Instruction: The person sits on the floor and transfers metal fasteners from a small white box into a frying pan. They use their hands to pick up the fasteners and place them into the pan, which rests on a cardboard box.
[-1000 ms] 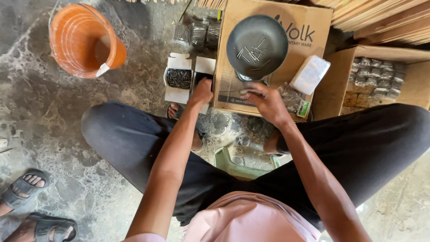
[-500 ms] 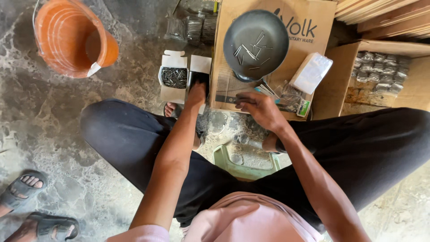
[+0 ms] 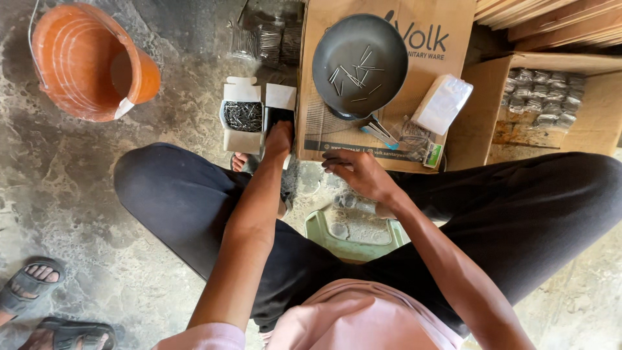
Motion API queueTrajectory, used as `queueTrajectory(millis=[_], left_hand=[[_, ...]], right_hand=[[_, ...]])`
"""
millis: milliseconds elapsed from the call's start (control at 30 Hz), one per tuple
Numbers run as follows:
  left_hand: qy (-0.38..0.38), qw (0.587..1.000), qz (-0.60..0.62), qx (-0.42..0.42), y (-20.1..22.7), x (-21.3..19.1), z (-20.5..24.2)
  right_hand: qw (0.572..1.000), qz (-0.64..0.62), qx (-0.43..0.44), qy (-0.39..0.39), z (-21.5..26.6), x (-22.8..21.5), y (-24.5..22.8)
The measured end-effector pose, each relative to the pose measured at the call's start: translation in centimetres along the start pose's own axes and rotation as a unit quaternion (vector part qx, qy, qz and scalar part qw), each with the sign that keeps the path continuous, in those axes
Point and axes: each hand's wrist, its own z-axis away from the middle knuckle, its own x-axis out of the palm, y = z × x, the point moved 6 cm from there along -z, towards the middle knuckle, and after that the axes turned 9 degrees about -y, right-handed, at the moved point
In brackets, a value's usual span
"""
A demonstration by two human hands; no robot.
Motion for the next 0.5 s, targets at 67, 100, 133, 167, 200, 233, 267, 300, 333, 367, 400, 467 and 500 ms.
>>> queueTrajectory(millis=[67,100,133,167,200,233,267,300,333,367,400,467,500], left_hand=[[-0.001,1.000,0.012,0.002,2.5,-2.4,3.0],[-0.001,1.000,0.024,0.004,3.7,-3.6,4.6],[-0.001,1.000,0.024,0.003,3.4,-3.4,4.6],[0.010,1.000,0.010,0.014,3.4,-3.4,4.5],[0.022,0.999,-0.003,0.026,3.3,-3.4,4.5],[0.023,0.999,-0.003,0.026,2.7,-2.7,3.8],[0.041,0.998,-0.031,0.026,2.2,-2.2,3.1],[0.059,0.996,-0.058,0.027,1.7,-1.7,2.5],[0.061,0.996,-0.058,0.026,1.4,-1.3,2.1],[0.081,0.994,-0.073,0.030,1.1,-1.2,1.7],[0.101,0.990,-0.087,0.033,0.9,-1.2,1.3],[0.128,0.982,-0.133,0.037,1.1,-1.4,1.6],[0.153,0.971,-0.177,0.042,1.4,-1.7,1.8]], right_hand=[[1.000,0.002,0.002,0.000,0.0,-0.1,-0.2],[1.000,0.004,0.003,0.000,0.0,-0.1,-0.3],[1.000,0.004,0.003,-0.001,-0.1,-0.1,-0.1],[1.000,0.000,-0.013,0.004,-0.2,-0.2,-0.1],[1.000,-0.003,-0.030,0.009,-0.3,-0.3,-0.1],[1.000,-0.003,-0.030,0.008,-0.3,-0.3,-0.2],[1.000,0.002,-0.028,0.006,-0.3,-0.3,-0.3],[1.000,0.007,-0.026,0.004,-0.3,-0.3,-0.4],[1.000,0.008,-0.027,0.004,-0.3,-0.2,-0.1],[0.999,-0.005,-0.035,0.005,-0.3,-0.2,0.0],[0.999,-0.018,-0.044,0.006,-0.3,-0.1,0.2],[0.999,-0.012,-0.046,0.004,-0.2,-0.1,0.0],[0.999,-0.006,-0.048,0.003,-0.1,-0.1,-0.1]])
